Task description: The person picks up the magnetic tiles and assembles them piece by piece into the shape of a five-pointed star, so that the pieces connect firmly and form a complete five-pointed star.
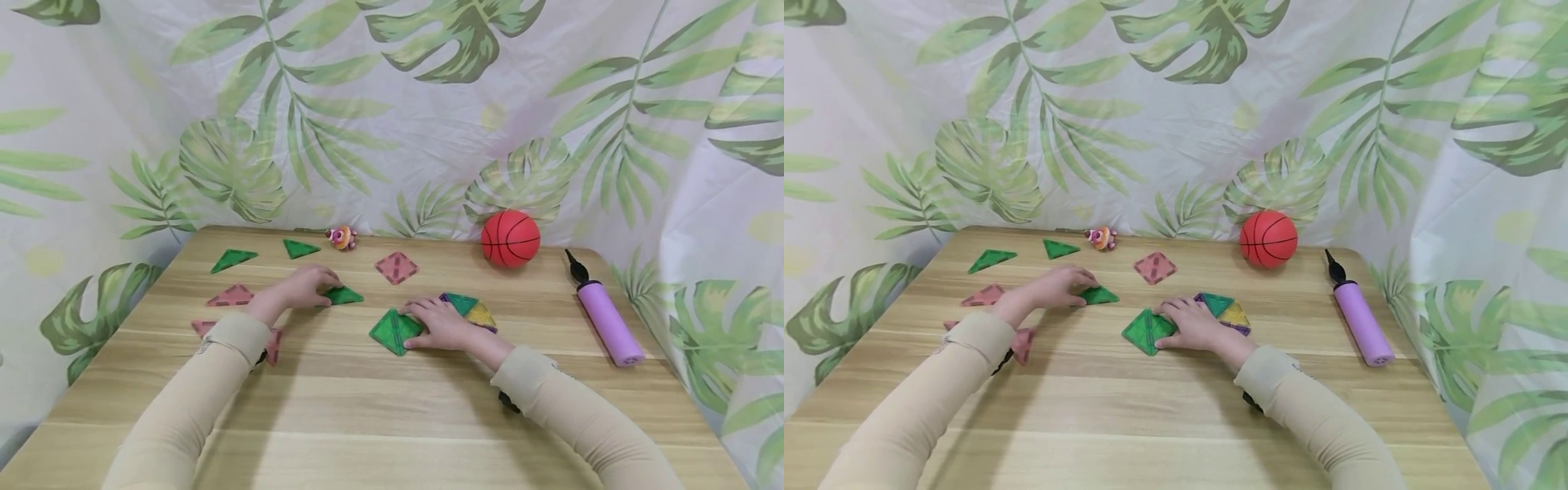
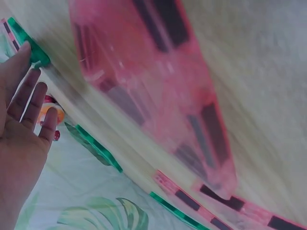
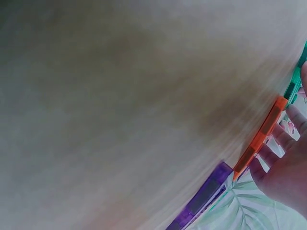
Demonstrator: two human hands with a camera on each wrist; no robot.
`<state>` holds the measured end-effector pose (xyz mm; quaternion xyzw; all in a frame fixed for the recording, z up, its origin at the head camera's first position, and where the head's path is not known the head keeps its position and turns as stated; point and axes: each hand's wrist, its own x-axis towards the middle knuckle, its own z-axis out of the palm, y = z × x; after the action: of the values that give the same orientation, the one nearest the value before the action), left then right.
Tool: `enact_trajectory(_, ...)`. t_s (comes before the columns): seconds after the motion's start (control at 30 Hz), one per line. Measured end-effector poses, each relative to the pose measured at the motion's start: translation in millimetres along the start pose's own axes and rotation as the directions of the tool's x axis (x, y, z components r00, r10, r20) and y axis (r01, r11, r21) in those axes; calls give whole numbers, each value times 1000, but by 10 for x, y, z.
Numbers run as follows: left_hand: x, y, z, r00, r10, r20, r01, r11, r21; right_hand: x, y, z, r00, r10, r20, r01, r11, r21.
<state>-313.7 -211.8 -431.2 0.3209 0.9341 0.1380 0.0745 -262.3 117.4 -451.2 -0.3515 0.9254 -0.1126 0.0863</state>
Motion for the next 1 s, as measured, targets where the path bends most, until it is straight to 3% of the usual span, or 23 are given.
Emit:
enact_trajectory(0.17, -112, 68, -59, 999, 13, -43, -14, 1000, -16, -11, 2, -11, 1000, 5, 4, -5, 1000, -6)
enact_trajectory(0.37, -416, 58, -200, 997, -14, -70, 8, 996, -86, -30, -21, -39, 1000, -2, 0, 2, 1000, 8)
enact_trajectory(0.6, -806, -3, -199, 998, -59, -23, 57, 995, -85, -18, -21, -30, 1000, 3, 5, -3, 1000, 0)
enact_trajectory(0.83, -1045, -75, -151, 993, -96, 62, 103, 987, -120, -21, -34, -23, 1000, 10, 5, -10, 1000, 6)
enact_trajectory(1.0, -1101, -139, -121, 997, -25, 70, 34, 990, -135, -28, -45, -30, 1000, 3, 0, -3, 1000, 18)
